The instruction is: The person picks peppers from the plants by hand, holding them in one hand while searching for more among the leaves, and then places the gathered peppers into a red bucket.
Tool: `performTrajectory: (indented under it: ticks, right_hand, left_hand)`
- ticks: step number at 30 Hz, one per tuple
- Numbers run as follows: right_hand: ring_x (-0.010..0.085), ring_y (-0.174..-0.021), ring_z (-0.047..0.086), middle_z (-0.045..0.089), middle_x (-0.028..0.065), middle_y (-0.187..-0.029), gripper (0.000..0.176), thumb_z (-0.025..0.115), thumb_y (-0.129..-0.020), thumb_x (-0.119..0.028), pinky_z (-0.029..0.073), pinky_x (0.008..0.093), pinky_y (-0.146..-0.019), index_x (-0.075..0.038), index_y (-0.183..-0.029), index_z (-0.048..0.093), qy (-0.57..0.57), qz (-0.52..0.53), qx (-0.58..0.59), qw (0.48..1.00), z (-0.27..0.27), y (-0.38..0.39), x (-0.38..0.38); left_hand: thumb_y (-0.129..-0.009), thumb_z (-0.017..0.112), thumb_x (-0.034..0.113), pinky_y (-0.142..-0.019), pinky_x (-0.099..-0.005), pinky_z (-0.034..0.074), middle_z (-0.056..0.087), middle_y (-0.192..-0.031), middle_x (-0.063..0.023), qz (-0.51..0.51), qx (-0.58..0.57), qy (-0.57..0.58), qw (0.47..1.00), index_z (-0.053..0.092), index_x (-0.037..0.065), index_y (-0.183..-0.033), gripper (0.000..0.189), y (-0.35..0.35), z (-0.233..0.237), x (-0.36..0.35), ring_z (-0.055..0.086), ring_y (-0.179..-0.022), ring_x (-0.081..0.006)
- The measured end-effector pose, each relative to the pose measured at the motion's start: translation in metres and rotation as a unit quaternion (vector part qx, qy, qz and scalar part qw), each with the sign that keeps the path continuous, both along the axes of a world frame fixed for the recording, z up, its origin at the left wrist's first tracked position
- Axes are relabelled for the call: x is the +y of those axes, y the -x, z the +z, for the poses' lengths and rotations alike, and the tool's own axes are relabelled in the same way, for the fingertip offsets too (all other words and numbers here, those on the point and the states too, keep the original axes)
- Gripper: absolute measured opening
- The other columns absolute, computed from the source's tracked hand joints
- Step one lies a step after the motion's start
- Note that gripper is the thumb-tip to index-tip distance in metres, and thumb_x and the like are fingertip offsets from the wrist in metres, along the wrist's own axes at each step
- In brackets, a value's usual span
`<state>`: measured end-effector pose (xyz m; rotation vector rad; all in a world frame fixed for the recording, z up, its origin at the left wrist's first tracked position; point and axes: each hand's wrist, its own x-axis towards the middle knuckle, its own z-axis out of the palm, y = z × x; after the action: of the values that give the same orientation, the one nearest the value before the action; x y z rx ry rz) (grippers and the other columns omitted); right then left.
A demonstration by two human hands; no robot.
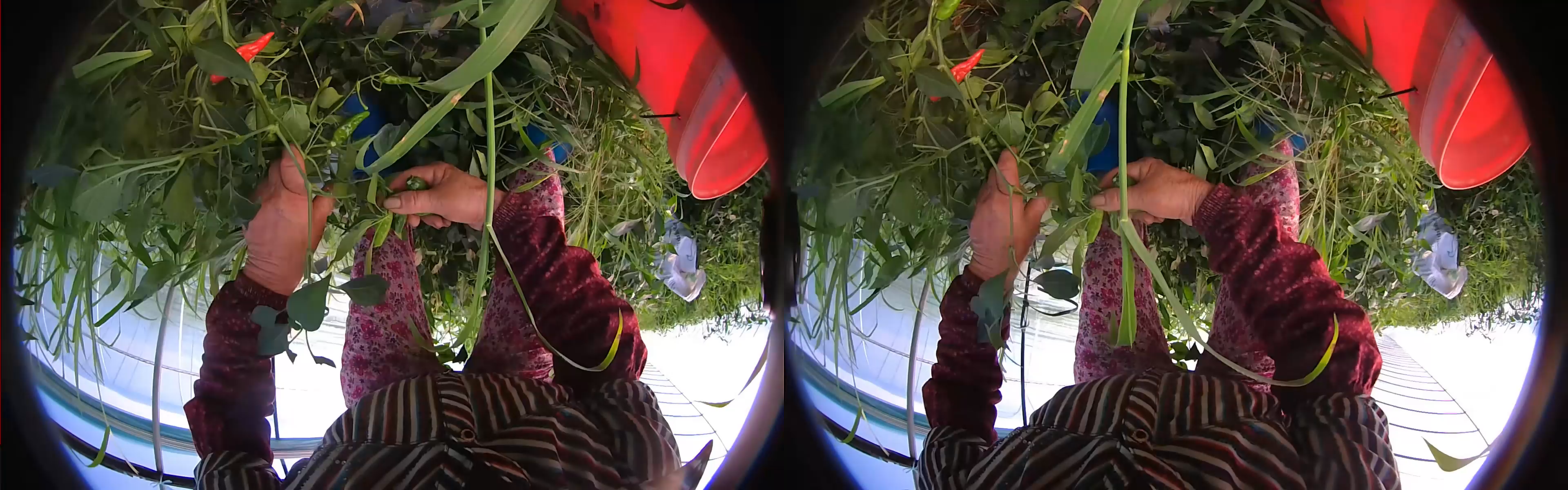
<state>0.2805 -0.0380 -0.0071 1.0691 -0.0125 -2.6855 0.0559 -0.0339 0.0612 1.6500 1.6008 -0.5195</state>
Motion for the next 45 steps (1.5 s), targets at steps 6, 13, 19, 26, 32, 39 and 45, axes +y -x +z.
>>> performTrajectory:
  ticks: [6, 13, 19, 26, 32, 39, 45]
  right_hand:
    - [0.0056, -0.055, 0.05, 0.058, -0.0001, -0.066, 0.038, 0.069, -0.081, -0.035, 0.042, 0.0215, -0.049, -0.005, -0.104, 0.063, -0.115, 0.054, 0.027, 0.991, 0.01, 0.005, -0.004]
    - [0.0112, -0.069, 0.058, 0.063, 0.0055, -0.078, 0.032, 0.068, -0.081, -0.032, 0.048, 0.0273, -0.063, -0.005, -0.099, 0.065, -0.296, 0.068, 0.042, 0.952, 0.021, 0.022, -0.014]
    - [0.0303, -0.083, 0.063, 0.065, 0.0141, -0.088, 0.036, 0.065, -0.076, -0.035, 0.049, 0.0386, -0.077, -0.011, -0.104, 0.065, -0.325, 0.113, 0.038, 0.938, 0.032, 0.011, 0.005]
    - [0.0297, -0.079, 0.063, 0.065, 0.0129, -0.08, 0.034, 0.062, -0.079, -0.036, 0.05, 0.0392, -0.072, -0.011, -0.102, 0.064, -0.519, 0.281, -0.083, 0.803, 0.013, 0.002, 0.007]
    - [0.0193, -0.071, 0.062, 0.066, 0.0114, -0.078, 0.046, 0.069, -0.078, -0.041, 0.049, 0.0318, -0.071, -0.006, -0.107, 0.063, -0.264, 0.011, -0.149, 0.953, -0.038, -0.038, -0.013]
    - [0.0207, -0.082, 0.061, 0.064, 0.0105, -0.09, 0.046, 0.072, -0.074, -0.042, 0.048, 0.0322, -0.077, -0.011, -0.106, 0.065, -0.379, -0.051, -0.062, 0.922, -0.042, 0.009, 0.006]
    - [0.0238, -0.078, 0.061, 0.062, 0.0096, -0.087, 0.041, 0.072, -0.073, -0.027, 0.049, 0.0343, -0.072, -0.003, -0.104, 0.059, -0.455, 0.143, 0.07, 0.876, -0.02, 0.062, 0.05]
  left_hand:
    - [-0.077, 0.068, 0.011, -0.082, -0.0444, 0.044, 0.044, -0.12, -0.0253, 0.035, -0.03, -0.065, 0.997, 0.027, -0.002, -0.135, 0.072, -0.006, 0.039, -0.007, 0.049, -0.104, -0.0413]
    - [-0.078, 0.059, 0.012, -0.104, -0.0547, 0.024, 0.036, -0.136, -0.0176, -0.238, -0.005, -0.048, 0.97, 0.058, 0.016, -0.117, 0.039, -0.018, 0.038, 0.005, 0.033, -0.129, -0.0354]
    - [-0.079, 0.055, 0.015, -0.106, -0.0563, 0.02, 0.059, -0.114, -0.0126, -0.27, -0.065, 0.074, 0.958, 0.057, 0.009, -0.1, 0.022, -0.017, 0.012, 0.01, 0.049, -0.118, -0.0312]
    - [-0.069, 0.062, 0.01, -0.101, -0.0546, 0.031, 0.055, -0.084, -0.0056, -0.268, -0.077, 0.003, 0.96, 0.059, 0.008, -0.085, 0.016, -0.027, 0.019, 0.016, 0.056, -0.097, -0.0223]
    - [-0.069, 0.065, 0.008, -0.102, -0.0557, 0.03, 0.059, -0.094, -0.0066, -0.252, -0.14, 0.01, 0.958, 0.06, 0.007, -0.089, 0.021, -0.004, 0.026, 0.013, 0.057, -0.099, -0.0229]
    - [-0.068, 0.069, 0.008, -0.102, -0.0556, 0.03, 0.06, -0.092, -0.0059, -0.244, -0.192, 0.03, 0.95, 0.061, 0.008, -0.091, 0.024, 0.005, 0.023, 0.015, 0.059, -0.098, -0.0238]
    - [-0.073, 0.064, 0.01, -0.105, -0.0569, 0.027, 0.059, -0.091, -0.0055, -0.231, -0.226, 0.025, 0.946, 0.064, 0.009, -0.093, 0.021, 0.007, 0.026, 0.019, 0.056, -0.1, -0.0242]
